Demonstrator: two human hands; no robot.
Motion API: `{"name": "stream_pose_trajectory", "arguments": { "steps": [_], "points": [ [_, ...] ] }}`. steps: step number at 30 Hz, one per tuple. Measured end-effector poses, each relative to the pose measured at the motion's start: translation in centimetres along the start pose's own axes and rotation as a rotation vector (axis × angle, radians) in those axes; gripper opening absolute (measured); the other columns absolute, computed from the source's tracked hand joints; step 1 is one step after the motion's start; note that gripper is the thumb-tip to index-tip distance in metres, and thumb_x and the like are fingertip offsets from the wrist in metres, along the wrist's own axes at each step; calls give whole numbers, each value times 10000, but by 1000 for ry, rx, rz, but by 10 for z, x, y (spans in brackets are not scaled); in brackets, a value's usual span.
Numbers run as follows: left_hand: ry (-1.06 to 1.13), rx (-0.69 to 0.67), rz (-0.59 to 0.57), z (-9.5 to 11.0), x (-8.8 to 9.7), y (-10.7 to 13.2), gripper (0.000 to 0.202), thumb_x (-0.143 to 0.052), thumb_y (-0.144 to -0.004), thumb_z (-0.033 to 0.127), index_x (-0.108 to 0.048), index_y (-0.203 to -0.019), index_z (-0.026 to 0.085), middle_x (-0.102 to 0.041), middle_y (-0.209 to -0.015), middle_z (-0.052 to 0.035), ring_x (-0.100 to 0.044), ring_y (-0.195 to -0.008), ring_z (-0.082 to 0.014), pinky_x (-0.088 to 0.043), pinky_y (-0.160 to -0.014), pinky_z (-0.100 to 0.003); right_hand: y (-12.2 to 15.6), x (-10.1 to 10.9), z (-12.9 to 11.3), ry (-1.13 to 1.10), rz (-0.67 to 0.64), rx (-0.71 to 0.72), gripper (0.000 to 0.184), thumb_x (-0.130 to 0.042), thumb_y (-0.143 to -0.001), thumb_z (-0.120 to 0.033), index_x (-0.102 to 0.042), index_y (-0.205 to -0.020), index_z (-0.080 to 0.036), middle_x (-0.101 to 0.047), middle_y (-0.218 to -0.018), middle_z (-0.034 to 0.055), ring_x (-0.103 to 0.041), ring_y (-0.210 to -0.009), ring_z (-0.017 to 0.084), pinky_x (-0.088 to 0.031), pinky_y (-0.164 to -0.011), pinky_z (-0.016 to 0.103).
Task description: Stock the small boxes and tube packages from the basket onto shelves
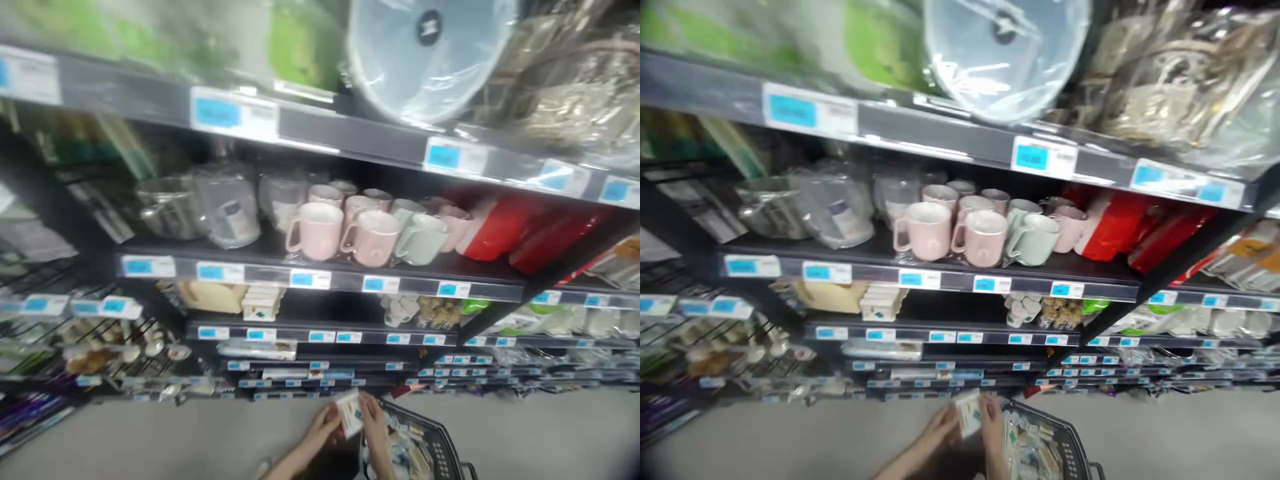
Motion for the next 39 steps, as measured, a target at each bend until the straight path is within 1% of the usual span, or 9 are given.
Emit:
{"name": "stream_pose_trajectory", "arguments": {
  "steps": [6, 9, 12, 18, 25, 30, 34, 36, 39],
  "points": [
    [369, -235, 44, 77, 107, 65, 656, -825, -637, 703, -738, -1005, 168, -730, -886, -50, -653, -783, -189, -490, -650, -257, 62, -118, -59, -111, -43, 64, 496, -800, -706, -650, -834, -866, -182, -789, -790, 101, -704, -678, 260, -595, -636, 382],
    [323, -303, 131, 86, 155, 105, 496, -831, -712, 610, -701, -823, 145, -653, -723, -2, -569, -651, -123, -425, -593, -211, 112, -150, -64, -118, -56, 66, 467, -759, -784, -614, -850, -899, -170, -811, -885, 118, -711, -748, 254, -584, -693, 365],
    [231, -230, 91, 76, 178, 136, 511, -824, -706, 628, -686, -820, 149, -566, -593, 35, -452, -488, -92, -280, -443, -199, 151, -169, -59, -113, -92, 35, 502, -711, -825, -628, -847, -881, -149, -798, -819, 102, -678, -694, 220, -536, -635, 314],
    [263, -210, 114, 62, 196, 169, 508, -785, -750, 644, -653, -849, 163, -548, -557, 49, -410, -419, -79, -239, -391, -199, 174, -184, -49, -131, -71, -6, 548, -690, -838, -659, -813, -810, -125, -751, -711, 69, -618, -610, 176, -463, -568, 273],
    [210, -329, 175, 79, 210, 175, 484, -778, -759, 629, -656, -809, 164, -546, -562, 39, -448, -465, -93, -319, -416, -206, 175, -189, -63, -112, -62, 22, 521, -707, -826, -655, -767, -789, -139, -690, -633, 32, -561, -573, 151, -430, -550, 255],
    [238, -311, 33, 76, 205, 173, 562, -924, -596, 540, -728, -947, 147, -714, -837, -46, -627, -727, -172, -479, -605, -246, 184, -178, -66, -84, 26, 17, 537, -697, -808, -687, -718, -808, -151, -692, -677, 32, -556, -576, 143, -432, -554, 255],
    [541, -232, -26, 69, 198, 172, 488, -940, -627, 409, -711, -982, 165, -685, -929, -51, -619, -837, -175, -502, -747, -278, 197, -175, -75, -182, -40, 30, 588, -527, -903, -731, -717, -827, -179, -550, -505, -26, -477, -474, 129, -385, -504, 259],
    [795, -172, -116, 69, 191, 174, 398, -882, -701, 357, -671, -994, 190, -615, -871, -24, -550, -732, -131, -461, -663, -252, 203, -181, -78, -247, -137, -3, 627, -413, -950, -726, -716, -851, -186, -446, -419, -54, -409, -401, 126, -338, -465, 267],
    [1013, -125, -133, 72, 193, 180, 96, -654, -914, 289, -611, -951, 210, -442, -751, 18, -304, -552, -80, -281, -497, -193, 206, -183, -75, -286, -134, -65, 564, -503, -917, -702, -701, -844, -180, -450, -416, -59, -402, -381, 118, -300, -445, 264]
  ]
}}
Point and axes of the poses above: each hand's wrist, its own y-axis away from the middle knuckle, its own x-axis out of the back of the hand, z = x × y, the point moved 8 cm from there along -y, towards the middle knuckle
